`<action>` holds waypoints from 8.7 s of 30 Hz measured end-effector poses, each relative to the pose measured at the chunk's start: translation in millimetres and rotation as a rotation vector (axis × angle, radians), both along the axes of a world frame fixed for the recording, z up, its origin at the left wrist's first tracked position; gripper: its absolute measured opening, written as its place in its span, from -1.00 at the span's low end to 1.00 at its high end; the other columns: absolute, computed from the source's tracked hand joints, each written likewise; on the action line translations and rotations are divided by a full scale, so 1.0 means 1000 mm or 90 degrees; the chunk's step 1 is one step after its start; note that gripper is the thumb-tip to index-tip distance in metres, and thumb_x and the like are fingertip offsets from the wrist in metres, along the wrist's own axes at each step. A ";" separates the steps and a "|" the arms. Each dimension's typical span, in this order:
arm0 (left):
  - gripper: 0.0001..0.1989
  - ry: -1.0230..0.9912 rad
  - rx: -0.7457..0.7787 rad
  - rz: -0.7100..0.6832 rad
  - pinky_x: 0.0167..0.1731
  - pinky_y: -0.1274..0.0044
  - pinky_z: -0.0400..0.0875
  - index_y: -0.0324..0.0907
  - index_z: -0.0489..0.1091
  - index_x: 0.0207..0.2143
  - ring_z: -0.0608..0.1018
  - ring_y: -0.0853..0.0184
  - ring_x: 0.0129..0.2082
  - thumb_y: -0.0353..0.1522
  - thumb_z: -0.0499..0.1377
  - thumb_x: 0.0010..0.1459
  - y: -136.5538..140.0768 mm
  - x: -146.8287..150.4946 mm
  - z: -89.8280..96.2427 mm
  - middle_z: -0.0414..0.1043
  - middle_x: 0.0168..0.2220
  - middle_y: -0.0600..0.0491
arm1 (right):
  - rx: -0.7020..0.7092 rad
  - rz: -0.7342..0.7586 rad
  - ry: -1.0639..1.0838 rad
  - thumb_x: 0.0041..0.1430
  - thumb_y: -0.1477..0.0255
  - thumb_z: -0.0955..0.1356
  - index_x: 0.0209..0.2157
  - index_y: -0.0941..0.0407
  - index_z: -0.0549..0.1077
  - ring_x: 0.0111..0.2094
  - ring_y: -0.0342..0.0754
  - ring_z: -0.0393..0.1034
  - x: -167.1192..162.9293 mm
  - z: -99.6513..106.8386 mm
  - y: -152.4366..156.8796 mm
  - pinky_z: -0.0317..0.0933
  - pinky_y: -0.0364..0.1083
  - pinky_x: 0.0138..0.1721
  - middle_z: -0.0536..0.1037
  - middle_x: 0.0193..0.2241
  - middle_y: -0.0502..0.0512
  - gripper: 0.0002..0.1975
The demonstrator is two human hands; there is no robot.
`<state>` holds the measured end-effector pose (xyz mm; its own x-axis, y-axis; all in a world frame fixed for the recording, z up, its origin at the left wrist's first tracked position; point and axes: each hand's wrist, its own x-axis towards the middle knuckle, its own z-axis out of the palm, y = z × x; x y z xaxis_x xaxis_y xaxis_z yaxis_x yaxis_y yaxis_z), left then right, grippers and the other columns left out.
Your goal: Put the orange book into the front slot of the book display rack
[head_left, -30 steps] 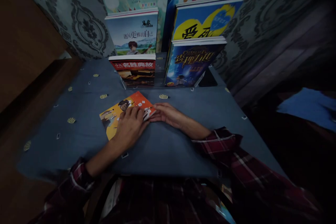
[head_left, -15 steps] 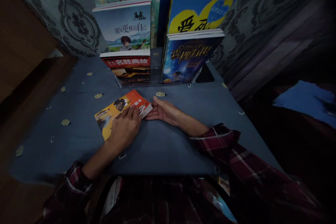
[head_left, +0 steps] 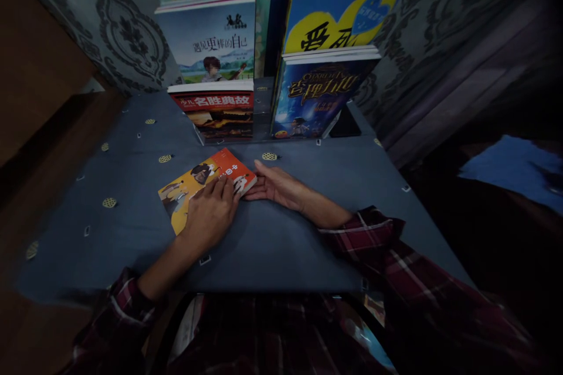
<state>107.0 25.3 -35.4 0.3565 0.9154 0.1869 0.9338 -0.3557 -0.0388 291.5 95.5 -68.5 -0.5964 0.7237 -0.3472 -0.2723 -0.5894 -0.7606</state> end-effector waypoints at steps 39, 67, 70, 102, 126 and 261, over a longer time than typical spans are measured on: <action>-0.51 -0.106 -0.014 -0.200 0.06 0.29 0.53 -0.11 0.39 0.16 0.53 0.17 0.15 -0.04 0.05 0.35 -0.033 -0.095 0.002 0.48 0.16 -0.06 | -0.004 -0.027 0.046 0.16 0.49 0.42 -0.23 0.08 0.37 -0.24 0.01 0.64 -0.018 0.002 -0.024 0.46 0.07 0.02 0.69 -0.37 0.11 -0.82; -0.69 -0.092 -0.068 -0.015 -0.19 0.40 0.52 -0.13 0.44 -0.20 0.59 0.20 -0.16 -0.15 0.01 0.39 -0.033 -0.078 0.016 0.54 -0.16 -0.04 | -0.130 0.040 -0.196 0.47 0.35 0.14 -0.43 0.17 0.41 -0.48 -0.06 0.59 -0.035 0.033 -0.037 0.49 -0.10 -0.37 0.61 -0.54 0.16 -0.59; -0.73 -0.092 -0.053 0.040 -0.09 0.34 0.50 -0.15 0.40 -0.11 0.57 0.16 -0.08 -0.20 -0.01 0.39 -0.021 -0.082 0.011 0.52 -0.07 -0.08 | -0.052 0.191 -0.212 0.44 0.31 0.19 -0.46 0.19 0.43 -0.52 -0.08 0.57 -0.038 0.036 -0.043 0.43 -0.14 -0.47 0.61 -0.54 0.15 -0.58; -0.47 -0.060 0.025 0.087 0.11 0.12 0.38 -0.26 0.25 0.23 0.35 -0.04 0.30 -0.12 -0.01 0.37 -0.011 -0.094 -0.026 0.30 0.28 -0.28 | 0.809 0.040 -0.767 0.38 0.22 0.21 0.35 0.23 0.16 0.39 0.21 0.02 -0.056 -0.006 0.021 -0.08 0.21 0.36 0.18 0.37 0.39 -0.39; -0.64 0.059 -0.046 0.168 -0.44 0.46 0.47 -0.21 0.39 0.01 0.56 0.13 -0.22 -0.17 0.00 0.37 -0.024 -0.045 0.014 0.45 -0.17 -0.14 | 0.813 -0.125 -0.648 0.26 0.48 0.22 0.02 0.17 0.48 0.06 0.09 0.34 -0.037 -0.016 0.053 0.26 0.05 0.13 0.40 -0.01 0.28 -0.65; -0.59 -1.147 -0.079 -0.157 -0.02 0.47 0.47 -0.13 0.45 -0.08 0.61 0.28 -0.09 -0.31 0.36 -0.02 0.173 -0.056 0.053 0.60 -0.08 0.01 | 0.706 -0.285 -0.255 0.20 0.36 0.35 -0.05 0.07 0.41 -0.17 0.01 0.53 -0.013 0.085 0.111 0.43 0.02 -0.13 0.63 -0.16 0.12 -0.73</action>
